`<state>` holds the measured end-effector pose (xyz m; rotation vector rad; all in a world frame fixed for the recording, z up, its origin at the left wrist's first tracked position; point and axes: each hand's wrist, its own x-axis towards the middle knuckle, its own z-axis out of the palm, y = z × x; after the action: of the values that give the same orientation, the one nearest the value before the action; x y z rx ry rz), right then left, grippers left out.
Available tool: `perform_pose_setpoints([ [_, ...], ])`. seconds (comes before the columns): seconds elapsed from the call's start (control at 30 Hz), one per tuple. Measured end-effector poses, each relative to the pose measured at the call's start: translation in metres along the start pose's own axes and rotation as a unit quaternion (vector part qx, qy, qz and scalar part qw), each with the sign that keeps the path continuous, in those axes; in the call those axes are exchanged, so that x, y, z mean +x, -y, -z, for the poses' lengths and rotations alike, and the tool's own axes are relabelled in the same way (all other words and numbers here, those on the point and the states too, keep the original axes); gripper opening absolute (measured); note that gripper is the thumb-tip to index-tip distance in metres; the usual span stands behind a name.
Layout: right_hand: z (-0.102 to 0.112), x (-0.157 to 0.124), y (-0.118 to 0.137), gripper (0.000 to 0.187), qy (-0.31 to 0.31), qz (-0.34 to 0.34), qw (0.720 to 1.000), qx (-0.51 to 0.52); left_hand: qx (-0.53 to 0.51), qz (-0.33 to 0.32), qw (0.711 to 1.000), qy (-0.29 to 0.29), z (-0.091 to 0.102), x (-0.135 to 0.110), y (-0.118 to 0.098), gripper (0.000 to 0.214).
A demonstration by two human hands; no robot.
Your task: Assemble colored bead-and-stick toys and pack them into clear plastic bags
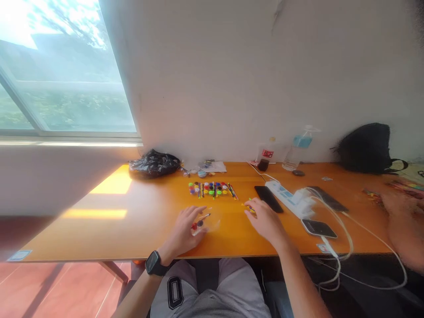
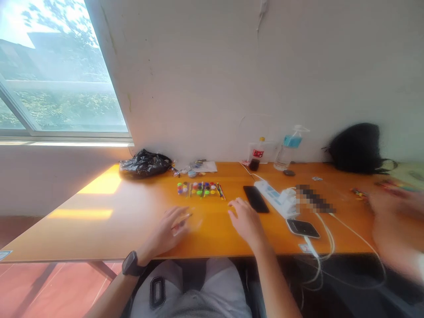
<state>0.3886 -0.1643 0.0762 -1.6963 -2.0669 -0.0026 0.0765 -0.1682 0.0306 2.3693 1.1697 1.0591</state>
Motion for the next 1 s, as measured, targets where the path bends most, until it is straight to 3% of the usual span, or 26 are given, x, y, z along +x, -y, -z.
perform_pose_setpoints([
  [0.1,-0.001,-0.003,-0.041,0.006,0.056,-0.103,0.987,-0.111,0.001,0.007,1.0,-0.003,0.005,0.0,0.005,0.055],
  [0.23,-0.002,-0.006,-0.063,0.012,0.106,-0.137,0.981,-0.088,0.008,0.007,1.0,-0.003,0.004,0.0,0.006,0.053],
  [0.43,0.019,-0.003,-0.049,0.022,0.057,-0.068,0.994,0.06,0.024,-0.001,1.0,0.005,0.001,-0.001,0.004,0.053],
  [0.57,0.03,-0.005,-0.035,0.028,0.028,-0.06,0.996,0.059,0.024,0.0,1.0,0.013,0.001,-0.001,0.002,0.053],
  [0.77,-0.001,-0.006,-0.043,0.021,0.138,-0.055,0.984,0.094,0.024,-0.011,0.999,0.024,-0.002,-0.001,0.002,0.052],
  [0.87,-0.017,-0.003,-0.041,0.018,0.128,-0.03,0.987,0.094,0.029,-0.014,0.999,0.026,-0.003,-0.001,0.003,0.05],
  [1.0,-0.025,-0.001,-0.019,0.029,0.099,-0.041,0.992,0.07,0.029,-0.007,0.999,0.023,-0.003,-0.002,0.004,0.05],
])
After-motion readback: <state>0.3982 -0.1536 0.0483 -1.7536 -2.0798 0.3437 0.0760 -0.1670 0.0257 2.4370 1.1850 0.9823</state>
